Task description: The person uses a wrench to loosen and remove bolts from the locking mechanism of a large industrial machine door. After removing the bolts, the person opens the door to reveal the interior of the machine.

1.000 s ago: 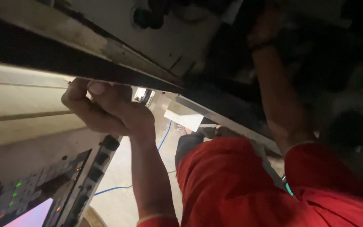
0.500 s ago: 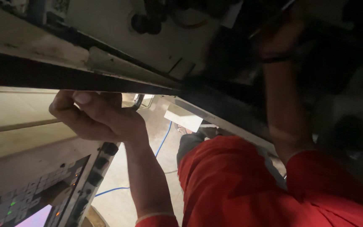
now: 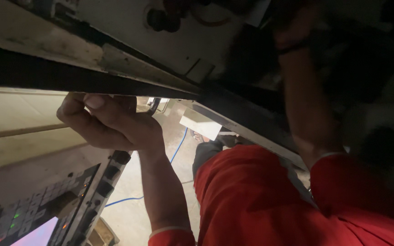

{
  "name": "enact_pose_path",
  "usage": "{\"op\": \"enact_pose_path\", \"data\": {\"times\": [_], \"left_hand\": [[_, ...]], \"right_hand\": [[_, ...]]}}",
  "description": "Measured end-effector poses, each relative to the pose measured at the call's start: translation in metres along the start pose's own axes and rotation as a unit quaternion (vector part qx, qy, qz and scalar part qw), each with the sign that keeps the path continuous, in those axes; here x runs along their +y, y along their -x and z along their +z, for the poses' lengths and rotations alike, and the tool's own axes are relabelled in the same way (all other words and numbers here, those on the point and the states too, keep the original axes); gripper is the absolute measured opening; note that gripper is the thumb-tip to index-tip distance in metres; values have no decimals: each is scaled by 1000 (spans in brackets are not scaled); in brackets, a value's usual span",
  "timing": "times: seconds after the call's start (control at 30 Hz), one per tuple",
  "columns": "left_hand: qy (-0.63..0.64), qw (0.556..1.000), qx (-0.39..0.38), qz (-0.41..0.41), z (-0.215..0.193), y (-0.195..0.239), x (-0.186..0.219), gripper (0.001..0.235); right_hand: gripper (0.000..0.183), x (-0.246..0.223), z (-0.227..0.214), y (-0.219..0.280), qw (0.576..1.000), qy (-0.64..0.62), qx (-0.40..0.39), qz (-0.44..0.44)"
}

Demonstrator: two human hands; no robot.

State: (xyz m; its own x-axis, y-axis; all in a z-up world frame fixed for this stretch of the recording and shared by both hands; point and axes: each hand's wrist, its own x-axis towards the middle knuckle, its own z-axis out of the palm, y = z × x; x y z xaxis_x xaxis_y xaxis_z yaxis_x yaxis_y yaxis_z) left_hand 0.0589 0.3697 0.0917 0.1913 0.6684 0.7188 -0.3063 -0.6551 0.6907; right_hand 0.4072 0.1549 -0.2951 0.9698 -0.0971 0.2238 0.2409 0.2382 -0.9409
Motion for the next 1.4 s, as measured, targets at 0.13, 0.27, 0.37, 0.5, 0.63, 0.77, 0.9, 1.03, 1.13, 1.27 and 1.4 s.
{"op": "enact_pose_path", "data": {"times": [0.13, 0.27, 0.37, 0.5, 0.63, 0.77, 0.9, 1.03, 1.13, 1.27, 1.4], "left_hand": [[5, 1000, 3, -9, 3, -3, 1, 26], [-10, 1000, 13, -26, -1, 0, -1, 27], [-36, 999, 5, -11, -4, -3, -4, 28], [40, 998, -9, -55, -4, -6, -5, 22], [81, 994, -25, -69, -5, -8, -4, 20], [37, 997, -26, -59, -6, -3, -8, 21], [20, 998, -49, -44, -7, -6, -7, 20], [-22, 997, -70, -29, -9, -6, -1, 23], [17, 997, -59, -40, -7, -5, -3, 23], [43, 997, -45, -45, 2, -8, -3, 23], [60, 996, -60, -40, 1, -8, -4, 23]], "right_hand": [[20, 7, 10, 5, 1000, 7, 6, -9], [22, 11, 6, 15, 999, 21, 26, -24], [23, 7, 8, 11, 996, 23, 68, -49], [26, -4, 15, 2, 989, 35, 115, -81], [28, -16, 37, 2, 984, 46, 140, -99], [30, -18, 42, 15, 985, 55, 132, -99], [32, -17, 36, 18, 986, 62, 111, -108], [34, -9, 24, 14, 985, 71, 99, -120], [36, -10, 20, 12, 983, 66, 72, -157], [51, -31, 19, 23, 983, 123, 26, -131], [62, -59, 24, 34, 999, 23, 15, -30]]}}
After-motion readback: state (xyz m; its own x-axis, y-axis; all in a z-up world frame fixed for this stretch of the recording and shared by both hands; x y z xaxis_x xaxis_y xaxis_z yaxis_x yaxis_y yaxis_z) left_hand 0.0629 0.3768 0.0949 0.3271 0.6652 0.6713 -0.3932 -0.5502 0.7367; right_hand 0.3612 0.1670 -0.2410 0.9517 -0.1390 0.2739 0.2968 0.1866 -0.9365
